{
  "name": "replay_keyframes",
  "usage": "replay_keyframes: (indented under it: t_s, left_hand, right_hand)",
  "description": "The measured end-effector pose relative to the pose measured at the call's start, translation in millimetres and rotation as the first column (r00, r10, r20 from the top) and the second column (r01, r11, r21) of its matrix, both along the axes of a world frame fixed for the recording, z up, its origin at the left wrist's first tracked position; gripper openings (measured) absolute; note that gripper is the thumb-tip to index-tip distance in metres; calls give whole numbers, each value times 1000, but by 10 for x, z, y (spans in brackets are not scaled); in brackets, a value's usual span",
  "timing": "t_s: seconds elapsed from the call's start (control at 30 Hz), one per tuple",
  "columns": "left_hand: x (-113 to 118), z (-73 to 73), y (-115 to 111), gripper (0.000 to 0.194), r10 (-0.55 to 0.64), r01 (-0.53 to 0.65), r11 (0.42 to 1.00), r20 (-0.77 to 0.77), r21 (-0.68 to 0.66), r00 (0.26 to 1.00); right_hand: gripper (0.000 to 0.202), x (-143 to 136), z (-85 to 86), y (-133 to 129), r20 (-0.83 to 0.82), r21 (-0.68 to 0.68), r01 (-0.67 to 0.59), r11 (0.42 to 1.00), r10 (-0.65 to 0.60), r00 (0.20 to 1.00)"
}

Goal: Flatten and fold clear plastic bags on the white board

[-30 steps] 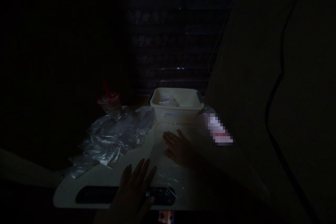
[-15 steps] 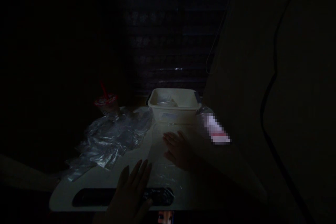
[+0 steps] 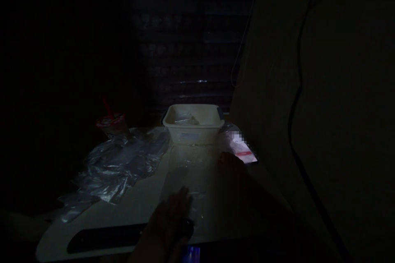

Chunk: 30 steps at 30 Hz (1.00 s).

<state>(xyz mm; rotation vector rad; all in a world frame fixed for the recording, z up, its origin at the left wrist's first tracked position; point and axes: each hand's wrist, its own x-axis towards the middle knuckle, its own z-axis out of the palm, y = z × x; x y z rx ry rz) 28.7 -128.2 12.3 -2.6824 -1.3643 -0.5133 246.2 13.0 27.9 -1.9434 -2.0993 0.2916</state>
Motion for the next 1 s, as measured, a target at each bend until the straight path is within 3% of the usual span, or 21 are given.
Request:
replay_keyframes:
  t_s: [0.13,0.2,0.33,0.43,0.57,0.7,0.77,0.9,0.93,1.0]
  left_hand:
    - [277,-319,-33,63,-157,158,987,-16,20,987]
    - [306,-388,-45,62,-190,190,982,-28,10,981]
    - [311,-208,-20,52,-57,57,998,68,-3,996]
    - [338,-74,40,53,-60,61,998,22,-21,998]
    - [370,-182,74,63,-111,105,990,-56,-91,992]
    - [423,-257,29,66,-118,108,978,-46,-178,992]
    - [441,-183,26,63,-114,110,975,-10,-190,993]
    - [337,108,182,45,-72,86,978,79,-191,994]
    - [278,177,261,43,24,-1,977,108,-212,994]
    - [146,265,445,40,77,-40,971,149,-236,986]
  right_hand:
    - [10,-27,-47,36,-64,-38,3,999,-5,998]
    - [9,-38,-29,74,-125,-55,-11,998,4,992]
    - [8,-48,44,135,-312,-103,-67,992,32,950]
    - [5,-94,74,137,-467,-129,-99,987,28,884]
    - [21,-216,111,113,-638,-126,-146,981,33,769]
    - [21,-388,126,86,-764,-105,-186,977,40,644]
    - [21,-475,90,64,-765,-75,-190,979,66,640]
    - [25,-583,-30,25,-774,-34,-278,960,150,615]
    - [25,-594,-57,21,-788,-53,-288,956,137,600]
    - [24,-600,-100,19,-823,-107,-291,951,79,563]
